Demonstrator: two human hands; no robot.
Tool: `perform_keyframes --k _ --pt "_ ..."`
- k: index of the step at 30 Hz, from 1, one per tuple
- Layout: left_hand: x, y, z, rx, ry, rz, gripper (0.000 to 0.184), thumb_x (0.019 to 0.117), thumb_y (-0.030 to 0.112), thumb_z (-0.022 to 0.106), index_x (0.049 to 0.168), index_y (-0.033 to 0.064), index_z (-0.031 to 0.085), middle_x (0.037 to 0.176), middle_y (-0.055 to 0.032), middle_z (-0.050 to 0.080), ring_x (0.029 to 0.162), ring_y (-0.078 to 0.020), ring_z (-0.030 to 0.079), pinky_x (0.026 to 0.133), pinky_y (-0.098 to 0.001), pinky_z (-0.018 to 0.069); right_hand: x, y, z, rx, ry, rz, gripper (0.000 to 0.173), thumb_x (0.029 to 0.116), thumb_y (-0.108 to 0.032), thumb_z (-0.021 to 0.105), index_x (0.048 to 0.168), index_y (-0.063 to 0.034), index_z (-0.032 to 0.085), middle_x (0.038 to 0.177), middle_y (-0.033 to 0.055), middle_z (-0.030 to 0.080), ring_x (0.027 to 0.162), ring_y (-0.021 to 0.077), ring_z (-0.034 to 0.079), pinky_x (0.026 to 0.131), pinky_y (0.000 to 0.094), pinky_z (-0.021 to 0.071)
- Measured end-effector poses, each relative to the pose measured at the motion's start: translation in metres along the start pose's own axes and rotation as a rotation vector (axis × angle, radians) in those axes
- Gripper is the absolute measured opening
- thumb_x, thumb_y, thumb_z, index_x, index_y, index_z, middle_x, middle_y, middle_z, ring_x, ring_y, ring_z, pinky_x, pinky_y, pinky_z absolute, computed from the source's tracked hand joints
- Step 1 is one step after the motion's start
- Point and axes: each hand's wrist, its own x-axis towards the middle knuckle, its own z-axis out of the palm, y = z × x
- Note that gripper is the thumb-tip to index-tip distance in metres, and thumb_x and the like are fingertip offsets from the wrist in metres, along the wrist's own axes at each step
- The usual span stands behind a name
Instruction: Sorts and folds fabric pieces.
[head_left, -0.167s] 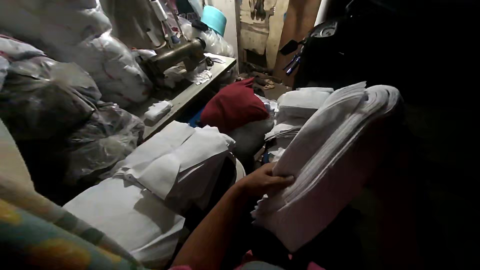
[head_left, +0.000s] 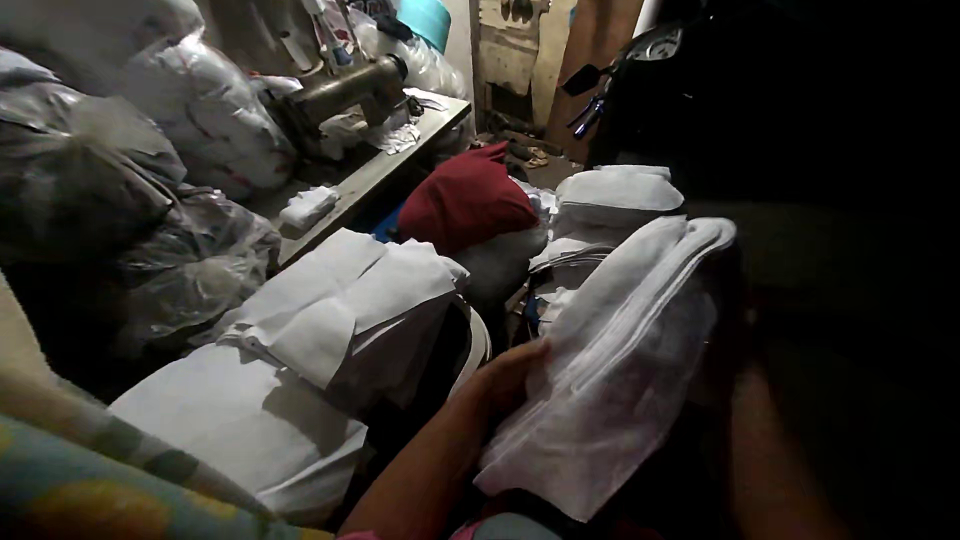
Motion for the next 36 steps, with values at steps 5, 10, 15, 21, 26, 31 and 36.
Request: perform_keyframes --k 5,10,15,21,26,31,36 --pt "-0.002 -0.048 -0.004 -0.048 0.012 -0.311 0.02 0.1068 0.023 0.045 0.115 0.0128 0.059 0.092 0.0041 0.071 0.085 -0.0042 0.069 0.079 -0.025 0.0591 -0.019 0.067 -0.009 0.26 0.156 0.589 0.032 0.1109 -0.03 0.035 0.124 -0.0091 0.055 0.095 0.0033 0.07 0.085 0.0121 0.071 0.074 0.0349 0.0624" --pt "0.005 -0.053 -0.006 -0.071 -0.115 -0.266 0.021 0.1058 0.024 0.047 0.122 0.0144 0.056 0.094 0.006 0.072 0.087 -0.0032 0.07 0.082 -0.0241 0.0592 -0.03 0.054 -0.006 0.221 0.112 0.616 0.028 0.1105 -0.025 0.04 0.124 -0.0082 0.057 0.094 0.0036 0.074 0.084 0.0122 0.074 0.073 0.0331 0.0646" --pt "0.015 -0.058 0.009 -0.05 0.022 -0.222 0.037 0.1117 0.031 0.037 0.139 0.0083 0.048 0.108 0.0015 0.067 0.097 -0.002 0.066 0.087 -0.0235 0.0559 -0.01 0.045 0.001 -0.076 0.16 0.581 0.034 0.1089 -0.03 0.049 0.13 -0.0032 0.056 0.103 0.0081 0.071 0.089 0.0137 0.072 0.077 0.0342 0.0628" --pt "0.017 -0.058 0.015 -0.037 0.071 -0.314 0.052 0.1101 0.03 0.044 0.155 0.0089 0.029 0.125 -0.0062 0.063 0.109 -0.0073 0.064 0.095 -0.0286 0.0541 -0.073 0.067 -0.006 -0.347 0.015 0.631 0.069 0.1036 -0.023 0.06 0.157 -0.0011 0.022 0.142 0.0206 0.054 0.12 0.0223 0.063 0.098 0.0394 0.0556" --pt "0.016 -0.057 0.022 -0.03 0.065 -0.307 0.05 0.1105 0.03 0.044 0.153 0.0079 0.03 0.117 -0.0049 0.064 0.103 -0.0066 0.065 0.091 -0.0272 0.0553 -0.105 0.045 -0.013 -0.427 -0.076 0.625 0.067 0.0993 -0.027 0.064 0.151 0.0002 0.032 0.129 0.0168 0.062 0.108 0.0165 0.067 0.092 0.0349 0.0587" --pt "0.016 -0.06 0.022 0.011 0.107 -0.301 0.05 0.1123 0.033 0.036 0.154 0.006 0.032 0.123 -0.0077 0.063 0.107 -0.0075 0.064 0.095 -0.0285 0.0534 -0.112 0.03 -0.021 -0.402 -0.131 0.728 0.063 0.0999 -0.022 0.063 0.15 -0.0008 0.032 0.117 0.0153 0.065 0.095 0.0162 0.07 0.081 0.0341 0.0604" --pt "0.016 -0.061 0.021 -0.004 0.176 -0.331 0.049 0.1117 0.033 0.039 0.153 0.006 0.037 0.124 -0.0088 0.064 0.108 -0.0082 0.064 0.094 -0.0288 0.0538 -0.125 0.028 -0.019 -0.433 -0.103 0.678 0.048 0.096 -0.017 0.066 0.134 0.0035 0.044 0.094 0.0087 0.068 0.077 0.0102 0.069 0.07 0.0277 0.0597"
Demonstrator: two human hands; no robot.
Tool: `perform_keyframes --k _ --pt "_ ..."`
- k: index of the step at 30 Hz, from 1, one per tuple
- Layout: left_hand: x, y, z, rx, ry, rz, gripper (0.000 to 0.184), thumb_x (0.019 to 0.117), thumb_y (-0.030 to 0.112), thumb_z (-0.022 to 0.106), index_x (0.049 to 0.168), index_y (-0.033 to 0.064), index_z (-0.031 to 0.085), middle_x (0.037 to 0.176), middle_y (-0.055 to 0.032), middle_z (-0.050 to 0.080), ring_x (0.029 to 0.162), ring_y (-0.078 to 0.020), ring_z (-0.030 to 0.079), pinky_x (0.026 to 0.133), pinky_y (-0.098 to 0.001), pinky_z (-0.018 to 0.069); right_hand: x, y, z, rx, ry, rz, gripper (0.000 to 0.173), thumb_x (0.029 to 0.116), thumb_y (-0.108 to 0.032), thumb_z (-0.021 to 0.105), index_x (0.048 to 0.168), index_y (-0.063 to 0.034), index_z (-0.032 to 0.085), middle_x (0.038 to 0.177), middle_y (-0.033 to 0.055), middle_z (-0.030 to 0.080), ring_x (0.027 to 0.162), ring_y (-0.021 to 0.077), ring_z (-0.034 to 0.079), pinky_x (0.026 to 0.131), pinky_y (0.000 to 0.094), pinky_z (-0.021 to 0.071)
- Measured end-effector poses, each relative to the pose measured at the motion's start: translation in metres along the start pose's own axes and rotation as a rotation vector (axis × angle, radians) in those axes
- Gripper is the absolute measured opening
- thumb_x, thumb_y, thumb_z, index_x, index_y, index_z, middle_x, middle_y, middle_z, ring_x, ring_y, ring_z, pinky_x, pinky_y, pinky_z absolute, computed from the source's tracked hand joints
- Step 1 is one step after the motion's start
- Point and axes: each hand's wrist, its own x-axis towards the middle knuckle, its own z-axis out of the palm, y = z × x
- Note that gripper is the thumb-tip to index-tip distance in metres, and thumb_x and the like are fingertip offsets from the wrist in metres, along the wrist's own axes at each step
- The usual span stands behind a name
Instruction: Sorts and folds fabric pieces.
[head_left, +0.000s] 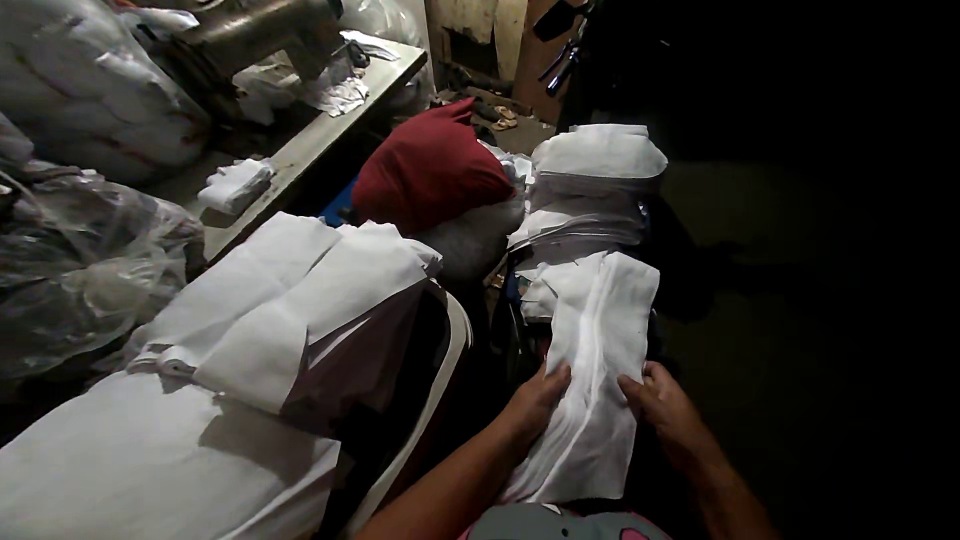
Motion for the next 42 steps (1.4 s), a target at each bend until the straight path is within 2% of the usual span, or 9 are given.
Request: perform_keyframes --k 10,16,21,24,28,31,35,38,42 --pt "-0.002 0.002 -0.001 -0.031 0.03 -0.038 0.048 0.111 0.035 0.042 0.15 0.0069 0.04 0.122 -0.0085 0.067 0.106 -0.0094 0.067 0.093 -0.0293 0.0552 -0.019 -0.018 0.013 0.454 -0.03 0.144 0.025 0.1067 -0.011 0.047 0.13 -0.0037 0.049 0.09 0.0035 0.069 0.077 0.0091 0.071 0.071 0.0277 0.0619" --pt "0.0 0.0 -0.005 0.018 0.018 0.004 0.055 0.1125 0.037 0.033 0.156 0.0037 0.035 0.153 -0.0144 0.047 0.137 -0.0152 0.049 0.113 -0.0339 0.0402 -0.036 -0.017 0.006 0.553 -0.11 0.079 0.021 0.0965 -0.009 0.052 0.116 -0.0037 0.058 0.09 0.008 0.076 0.081 0.0161 0.075 0.073 0.0354 0.0648" --pt "-0.003 0.006 -0.004 -0.029 0.051 -0.086 0.032 0.1075 0.025 0.052 0.132 0.0046 0.055 0.104 -0.0047 0.068 0.093 -0.0089 0.067 0.084 -0.0283 0.0565 -0.027 -0.064 -0.029 0.779 0.3 -0.357 0.05 0.1067 -0.006 0.024 0.078 -0.0162 0.063 0.07 -0.0106 0.07 0.064 -0.0054 0.066 0.062 0.0128 0.0566" --pt "-0.001 0.004 -0.005 -0.027 0.081 -0.112 0.033 0.1063 0.027 0.054 0.132 0.0058 0.056 0.103 -0.0065 0.069 0.092 -0.0118 0.068 0.081 -0.0304 0.0577 0.023 -0.062 -0.092 0.694 0.183 -0.53 0.033 0.1107 -0.009 0.022 0.111 -0.0037 0.054 0.091 -0.0059 0.066 0.083 -0.0058 0.063 0.075 0.0123 0.0547" --pt "0.001 0.005 -0.005 0.047 0.119 -0.11 0.048 0.11 0.039 0.043 0.143 0.005 0.052 0.135 -0.0129 0.061 0.122 -0.0183 0.059 0.102 -0.0391 0.0487 0.039 -0.133 -0.076 0.696 0.505 -0.347 0.026 0.1086 -0.008 0.036 0.099 -0.0012 0.06 0.081 0.0015 0.064 0.075 0.0023 0.062 0.072 0.0167 0.0547" --pt "0.001 0.003 -0.005 0.038 0.119 -0.085 0.053 0.1111 0.043 0.036 0.146 0.0057 0.05 0.146 -0.0133 0.055 0.133 -0.0185 0.053 0.108 -0.0388 0.0455 0.072 -0.115 -0.088 0.657 0.298 -0.658 0.027 0.1103 -0.013 0.04 0.102 -0.0012 0.063 0.084 -0.0018 0.07 0.077 -0.0001 0.067 0.074 0.0181 0.0591" --pt "0.001 0.001 -0.009 0.052 0.096 -0.066 0.054 0.1117 0.041 0.034 0.15 0.0055 0.047 0.155 -0.0128 0.047 0.143 -0.0191 0.045 0.116 -0.0398 0.0381 0.053 -0.111 -0.071 0.752 -0.128 -0.485 0.038 0.1106 -0.029 0.034 0.117 -0.0063 0.063 0.099 0.002 0.073 0.092 0.0069 0.07 0.085 0.0283 0.0603" --pt "0.003 0.0 -0.01 0.036 0.092 -0.075 0.054 0.1112 0.042 0.036 0.15 0.0062 0.046 0.156 -0.0119 0.046 0.143 -0.0184 0.044 0.116 -0.0393 0.0385 0.014 -0.103 -0.024 0.731 -0.093 -0.449 0.044 0.107 -0.018 0.032 0.091 -0.0151 0.072 0.083 -0.004 0.075 0.078 0.0023 0.071 0.072 0.0225 0.0613" --pt "0.003 0.003 -0.009 0.079 0.07 -0.053 0.055 0.1126 0.039 0.031 0.153 0.0029 0.042 0.159 -0.0137 0.041 0.147 -0.0183 0.039 0.119 -0.0375 0.0341 -0.028 -0.071 0.012 0.702 -0.151 -0.01 0.044 0.1112 -0.025 0.023 0.108 -0.0134 0.066 0.091 -0.0009 0.077 0.084 0.006 0.074 0.074 0.0258 0.0633"
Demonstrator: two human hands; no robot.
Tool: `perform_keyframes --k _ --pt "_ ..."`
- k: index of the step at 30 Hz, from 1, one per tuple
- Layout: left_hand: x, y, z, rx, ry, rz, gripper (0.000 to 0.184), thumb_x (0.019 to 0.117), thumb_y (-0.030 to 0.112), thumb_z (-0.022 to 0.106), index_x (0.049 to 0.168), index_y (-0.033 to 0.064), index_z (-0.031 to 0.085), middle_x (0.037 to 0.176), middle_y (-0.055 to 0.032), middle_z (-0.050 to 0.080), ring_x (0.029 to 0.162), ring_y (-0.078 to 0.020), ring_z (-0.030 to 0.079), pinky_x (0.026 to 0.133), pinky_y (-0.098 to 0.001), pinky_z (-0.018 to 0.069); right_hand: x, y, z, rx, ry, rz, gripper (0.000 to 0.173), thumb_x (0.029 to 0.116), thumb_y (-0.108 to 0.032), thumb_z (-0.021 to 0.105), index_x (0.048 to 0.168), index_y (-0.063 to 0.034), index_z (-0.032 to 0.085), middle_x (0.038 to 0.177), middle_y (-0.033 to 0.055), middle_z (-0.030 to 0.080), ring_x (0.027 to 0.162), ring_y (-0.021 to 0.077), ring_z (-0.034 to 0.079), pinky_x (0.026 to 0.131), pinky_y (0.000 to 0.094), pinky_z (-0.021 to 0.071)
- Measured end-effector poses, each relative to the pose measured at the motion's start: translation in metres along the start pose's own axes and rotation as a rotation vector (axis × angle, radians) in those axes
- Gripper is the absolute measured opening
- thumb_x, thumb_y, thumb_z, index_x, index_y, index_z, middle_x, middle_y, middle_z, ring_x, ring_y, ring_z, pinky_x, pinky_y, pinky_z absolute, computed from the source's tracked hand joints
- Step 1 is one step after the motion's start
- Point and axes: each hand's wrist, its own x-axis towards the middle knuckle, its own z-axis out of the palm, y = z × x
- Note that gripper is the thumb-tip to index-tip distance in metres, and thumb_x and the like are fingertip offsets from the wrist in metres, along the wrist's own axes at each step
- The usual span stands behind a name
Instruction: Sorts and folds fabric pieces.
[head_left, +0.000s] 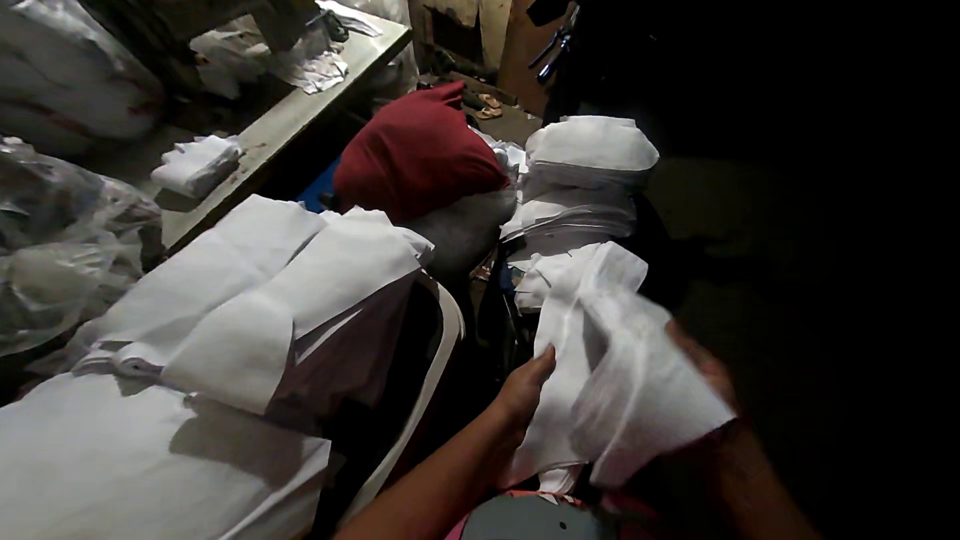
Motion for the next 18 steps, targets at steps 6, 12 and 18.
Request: perform_keyframes --k 6,12,18 --pt "-0.002 -0.007 -0.003 -0.208 -0.011 0.019 0.046 0.1128 0.038 0.031 0.145 0.0125 0.053 0.114 -0.003 0.069 0.099 -0.0063 0.068 0.086 -0.0269 0.0569 -0.012 0.053 -0.024 0.085 -0.019 0.395 0.024 0.1055 -0.021 0.041 0.117 -0.0055 0.056 0.103 0.0143 0.074 0.093 0.0259 0.075 0.08 0.0453 0.0639" --pt "-0.009 -0.002 0.0 -0.257 -0.011 0.04 0.045 0.1132 0.038 0.026 0.128 0.0132 0.061 0.098 0.0014 0.072 0.088 -0.0037 0.069 0.078 -0.0237 0.0589 -0.02 0.044 -0.011 -0.062 0.009 0.311 0.018 0.1028 -0.01 0.04 0.107 -0.0048 0.057 0.092 0.0102 0.075 0.084 0.0193 0.075 0.076 0.038 0.0643" --pt "-0.004 -0.009 -0.005 -0.351 -0.144 0.037 0.055 0.1098 0.052 0.026 0.139 0.0155 0.055 0.116 -0.0037 0.071 0.105 -0.0116 0.07 0.088 -0.0336 0.06 -0.02 0.053 -0.025 -0.218 0.005 0.308 0.018 0.1033 -0.013 0.043 0.11 -0.0035 0.056 0.088 0.0096 0.074 0.075 0.0164 0.074 0.065 0.0329 0.0628"
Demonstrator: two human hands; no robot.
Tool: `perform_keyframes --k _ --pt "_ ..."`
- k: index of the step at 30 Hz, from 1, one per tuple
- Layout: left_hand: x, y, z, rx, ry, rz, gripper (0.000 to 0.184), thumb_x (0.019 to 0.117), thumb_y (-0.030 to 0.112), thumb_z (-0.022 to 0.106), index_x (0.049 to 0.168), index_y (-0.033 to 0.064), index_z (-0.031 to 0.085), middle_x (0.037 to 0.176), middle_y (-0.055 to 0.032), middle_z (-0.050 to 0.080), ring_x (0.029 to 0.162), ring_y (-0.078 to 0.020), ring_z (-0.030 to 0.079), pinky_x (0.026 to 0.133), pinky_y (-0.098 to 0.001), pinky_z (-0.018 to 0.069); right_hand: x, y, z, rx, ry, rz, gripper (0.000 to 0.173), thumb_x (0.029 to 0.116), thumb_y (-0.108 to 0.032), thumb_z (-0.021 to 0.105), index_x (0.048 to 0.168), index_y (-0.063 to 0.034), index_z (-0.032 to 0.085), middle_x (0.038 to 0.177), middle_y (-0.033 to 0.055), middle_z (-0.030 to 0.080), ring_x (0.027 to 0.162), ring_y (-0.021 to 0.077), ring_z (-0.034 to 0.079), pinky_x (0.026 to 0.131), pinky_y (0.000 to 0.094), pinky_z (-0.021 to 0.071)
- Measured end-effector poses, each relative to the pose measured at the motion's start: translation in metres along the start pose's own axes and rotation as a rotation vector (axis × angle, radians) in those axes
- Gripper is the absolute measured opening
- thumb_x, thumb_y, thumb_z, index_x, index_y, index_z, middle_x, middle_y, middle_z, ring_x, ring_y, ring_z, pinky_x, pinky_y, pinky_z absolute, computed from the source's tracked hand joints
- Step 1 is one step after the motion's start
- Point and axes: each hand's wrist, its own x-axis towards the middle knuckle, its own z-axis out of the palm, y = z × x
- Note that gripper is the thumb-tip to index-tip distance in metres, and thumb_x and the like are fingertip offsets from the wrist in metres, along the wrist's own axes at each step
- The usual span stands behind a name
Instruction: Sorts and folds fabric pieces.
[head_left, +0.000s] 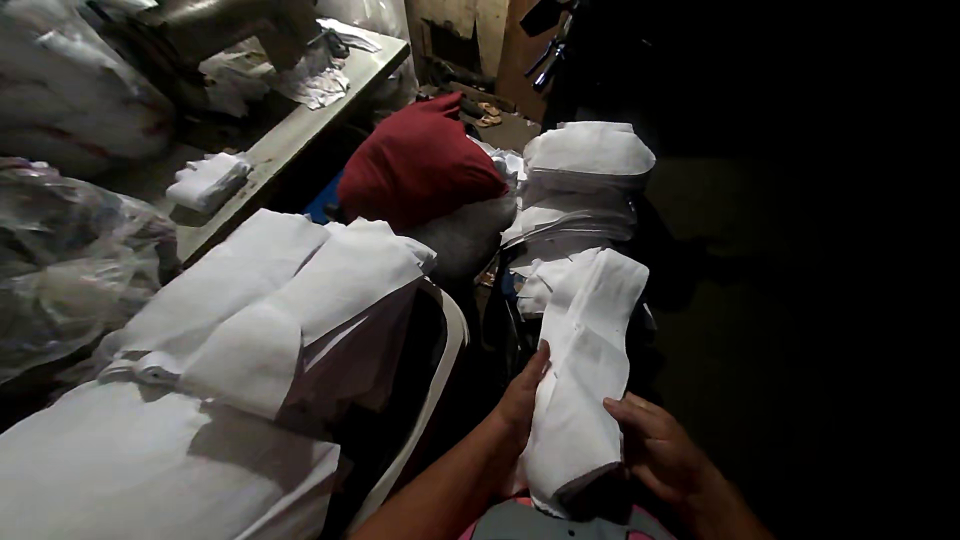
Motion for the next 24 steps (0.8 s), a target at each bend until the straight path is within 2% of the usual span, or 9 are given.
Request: perform_keyframes --k 2,6,8,10,12,16,19,21,24 --pt "-0.01 0.005 0.002 -0.012 -0.022 -0.05 0.049 0.1097 0.051 0.032 0.133 0.0152 0.058 0.108 -0.0026 0.073 0.098 -0.0112 0.072 0.083 -0.0328 0.0616 0.0 0.003 0.0 -0.094 0.017 -0.033 0.019 0.1043 -0.015 0.044 0.114 -0.0037 0.056 0.085 0.0077 0.073 0.067 0.0132 0.071 0.056 0.0284 0.0602" --pt "-0.003 0.006 -0.004 0.07 -0.156 -0.01 0.028 0.1094 0.031 0.044 0.124 0.011 0.057 0.097 0.0001 0.071 0.089 -0.0079 0.07 0.081 -0.0289 0.0601 -0.002 0.004 -0.005 -0.338 -0.008 -0.134 0.024 0.1032 -0.015 0.048 0.123 -0.004 0.054 0.09 0.0029 0.074 0.076 0.0104 0.073 0.067 0.0283 0.0629" --pt "0.002 0.005 -0.006 0.091 -0.192 0.017 0.023 0.1066 0.022 0.05 0.124 0.0084 0.055 0.096 -0.0008 0.07 0.088 -0.0089 0.069 0.082 -0.0297 0.0595 -0.002 0.004 -0.011 -0.554 0.039 -0.202 0.025 0.0998 -0.018 0.056 0.12 -0.0032 0.058 0.082 -0.0008 0.069 0.065 0.0055 0.065 0.058 0.0238 0.0565" --pt "0.003 0.006 -0.005 0.121 -0.202 0.03 0.019 0.1062 0.025 0.049 0.116 0.0114 0.058 0.092 0.0019 0.068 0.083 -0.0064 0.067 0.078 -0.0273 0.0583 -0.002 0.003 -0.017 -0.706 0.074 -0.229 0.024 0.0983 -0.02 0.061 0.116 -0.0034 0.06 0.077 -0.0023 0.064 0.058 0.0033 0.058 0.052 0.0217 0.0503" --pt "0.004 0.009 -0.001 0.158 -0.219 0.051 0.024 0.1075 0.026 0.05 0.124 0.0097 0.056 0.097 0.0018 0.068 0.087 -0.0052 0.067 0.081 -0.0266 0.0574 -0.002 0.003 -0.022 -0.753 0.073 -0.225 0.026 0.0988 -0.021 0.061 0.116 -0.0021 0.059 0.077 -0.0017 0.064 0.059 0.003 0.057 0.053 0.0223 0.0503" --pt "0.011 0.006 0.004 0.249 -0.194 0.12 0.04 0.0968 0.006 0.064 0.133 0.0003 0.048 0.105 -0.0052 0.067 0.093 -0.0093 0.067 0.088 -0.0301 0.0575 -0.001 0.002 -0.027 -0.726 0.056 -0.231 0.027 0.0991 -0.018 0.058 0.119 0.0003 0.057 0.08 -0.0014 0.064 0.061 0.0033 0.059 0.055 0.0233 0.0518" --pt "0.008 0.008 0.01 0.223 -0.188 0.195 0.041 0.0926 0.001 0.064 0.13 -0.001 0.049 0.103 -0.0054 0.067 0.091 -0.0093 0.067 0.087 -0.0295 0.0576 -0.003 -0.001 -0.031 -0.564 0.083 -0.316 0.021 0.105 -0.016 0.046 0.118 -0.0028 0.055 0.083 -0.0095 0.064 0.07 -0.0028 0.063 0.066 0.0198 0.0566" --pt "-0.003 0.021 0.02 0.208 -0.217 0.226 0.033 0.0929 0.0 0.062 0.125 0.0014 0.052 0.098 -0.0016 0.068 0.088 -0.0065 0.068 0.085 -0.0268 0.0577 -0.004 -0.001 -0.034 -0.303 0.085 -0.379 0.034 0.1121 -0.028 0.029 0.12 -0.0162 0.059 0.093 -0.0157 0.072 0.085 -0.0049 0.069 0.078 0.0183 0.0594" --pt "-0.017 0.036 0.033 0.194 -0.285 0.266 0.023 0.0901 0.001 0.059 0.113 0.0071 0.058 0.088 0.0052 0.07 0.081 -0.0017 0.068 0.078 -0.0216 0.0579 -0.001 -0.005 -0.034 0.069 0.003 -0.444 0.048 0.1113 -0.045 0.024 0.118 -0.0231 0.065 0.104 -0.0106 0.077 0.097 -0.0015 0.071 0.084 0.0208 0.0612"
